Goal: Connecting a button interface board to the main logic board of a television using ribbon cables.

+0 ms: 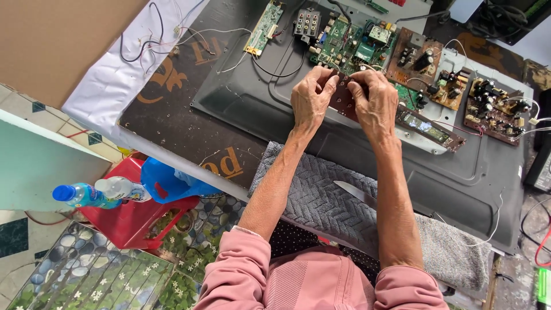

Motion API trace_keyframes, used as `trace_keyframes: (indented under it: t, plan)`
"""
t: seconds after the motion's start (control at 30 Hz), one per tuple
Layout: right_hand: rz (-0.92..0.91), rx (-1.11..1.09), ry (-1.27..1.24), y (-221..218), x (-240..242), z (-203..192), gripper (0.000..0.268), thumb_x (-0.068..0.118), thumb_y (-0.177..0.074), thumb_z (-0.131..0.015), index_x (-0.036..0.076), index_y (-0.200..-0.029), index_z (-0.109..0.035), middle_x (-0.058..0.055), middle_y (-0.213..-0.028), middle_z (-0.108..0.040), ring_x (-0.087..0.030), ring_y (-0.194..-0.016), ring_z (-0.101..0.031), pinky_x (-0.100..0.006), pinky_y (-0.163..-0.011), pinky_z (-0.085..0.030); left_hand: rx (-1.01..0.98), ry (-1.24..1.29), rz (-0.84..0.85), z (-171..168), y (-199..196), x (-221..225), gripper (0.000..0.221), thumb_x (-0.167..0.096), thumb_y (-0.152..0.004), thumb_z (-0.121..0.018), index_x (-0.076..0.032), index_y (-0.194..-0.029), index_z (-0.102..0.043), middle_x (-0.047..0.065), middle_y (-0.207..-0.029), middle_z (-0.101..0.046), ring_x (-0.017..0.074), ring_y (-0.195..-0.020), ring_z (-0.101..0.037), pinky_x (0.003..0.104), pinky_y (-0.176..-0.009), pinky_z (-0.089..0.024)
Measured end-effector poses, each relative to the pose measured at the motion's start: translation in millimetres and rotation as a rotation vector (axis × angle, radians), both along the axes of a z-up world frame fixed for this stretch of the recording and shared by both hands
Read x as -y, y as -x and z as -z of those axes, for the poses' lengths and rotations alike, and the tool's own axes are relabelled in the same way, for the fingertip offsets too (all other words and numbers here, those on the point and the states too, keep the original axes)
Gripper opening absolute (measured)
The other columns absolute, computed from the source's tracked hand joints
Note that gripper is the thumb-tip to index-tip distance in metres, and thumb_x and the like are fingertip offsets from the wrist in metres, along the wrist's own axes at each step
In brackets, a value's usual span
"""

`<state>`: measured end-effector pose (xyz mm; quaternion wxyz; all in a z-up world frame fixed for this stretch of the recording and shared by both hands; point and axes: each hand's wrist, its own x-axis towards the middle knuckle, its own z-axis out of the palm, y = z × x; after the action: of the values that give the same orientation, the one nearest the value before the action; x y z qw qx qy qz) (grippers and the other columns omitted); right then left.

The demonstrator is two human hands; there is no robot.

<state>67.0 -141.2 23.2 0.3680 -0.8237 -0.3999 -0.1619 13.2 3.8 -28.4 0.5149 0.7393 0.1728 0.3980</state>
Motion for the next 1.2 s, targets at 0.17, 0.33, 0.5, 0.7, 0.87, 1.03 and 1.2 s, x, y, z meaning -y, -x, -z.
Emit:
trace_keyframes:
  t: [0.17,0.33,0.5,0.7,0.87,1.03,1.2]
  plan:
    - [0.012,0.055,-0.011,6,-1,-1,0.013,0.017,-0.107,-0.072,0.009,-0.117,-0.072,-0.016,-0.098,-0.065,-0.039,-0.096,-0.068,-0.048,-0.087,-0.053,0.013,-0.054,-0.04,0,0,4,0.017,-0.035,-0.089,-0.074,-0.022,-0.099,-0.072,0.002,-0.08,-0.073,0.0231,-0.07,-0.072,0.038,-0.067,-0.059]
    - [0.021,0.061,-0.022,6,-2,3,0.013,0.019,-0.106,-0.073,0.011,-0.117,-0.072,-0.015,-0.098,-0.064,-0.039,-0.097,-0.067,-0.049,-0.089,-0.053,0.02,-0.14,-0.107,12,-11,2,0.011,-0.036,-0.088,-0.073,-0.027,-0.094,-0.07,-0.004,-0.077,-0.068,0.016,-0.067,-0.069,0.033,-0.067,-0.058]
    - [0.025,0.057,-0.009,3,0,4,0.012,0.02,-0.104,-0.074,0.015,-0.115,-0.074,-0.012,-0.101,-0.067,-0.036,-0.099,-0.068,-0.047,-0.091,-0.053,0.1,-0.261,-0.193,21,-17,1,0.006,-0.033,-0.09,-0.07,-0.028,-0.09,-0.067,-0.006,-0.076,-0.064,0.0187,-0.072,-0.071,0.031,-0.067,-0.058]
    - [0.028,0.036,0.007,3,1,3,0.015,0.021,-0.103,-0.072,0.014,-0.116,-0.072,-0.015,-0.103,-0.067,-0.042,-0.102,-0.067,-0.051,-0.092,-0.052,0.15,-0.294,-0.198,21,-17,0,0.002,-0.028,-0.092,-0.068,-0.026,-0.092,-0.068,-0.004,-0.076,-0.065,0.023,-0.074,-0.072,0.032,-0.066,-0.058]
    - [0.044,0.017,0.002,-5,5,4,0.013,0.023,-0.104,-0.072,0.017,-0.115,-0.072,-0.013,-0.1,-0.066,-0.039,-0.1,-0.067,-0.05,-0.09,-0.053,0.171,-0.106,-0.007,11,-11,1,0.011,-0.024,-0.1,-0.064,-0.02,-0.1,-0.075,0.004,-0.082,-0.072,0.0303,-0.08,-0.075,0.035,-0.07,-0.059]
    - [0.037,-0.008,-0.006,-4,6,-3,0.014,0.024,-0.104,-0.072,0.018,-0.117,-0.072,-0.011,-0.102,-0.066,-0.035,-0.101,-0.068,-0.047,-0.09,-0.053,0.093,0.048,0.133,6,-7,-7,0.013,-0.025,-0.089,-0.072,-0.025,-0.101,-0.077,-0.002,-0.078,-0.073,0.0157,-0.074,-0.073,0.03,-0.071,-0.061]
    - [0.05,0.158,-0.047,9,1,-25,0.017,0.018,-0.101,-0.078,0.019,-0.118,-0.073,-0.006,-0.109,-0.061,-0.027,-0.109,-0.059,-0.041,-0.097,-0.047,0.099,0.28,0.291,14,-12,-12,0.018,-0.019,-0.089,-0.075,-0.02,-0.107,-0.079,-0.001,-0.077,-0.073,0.0062,-0.071,-0.068,0.025,-0.067,-0.06]
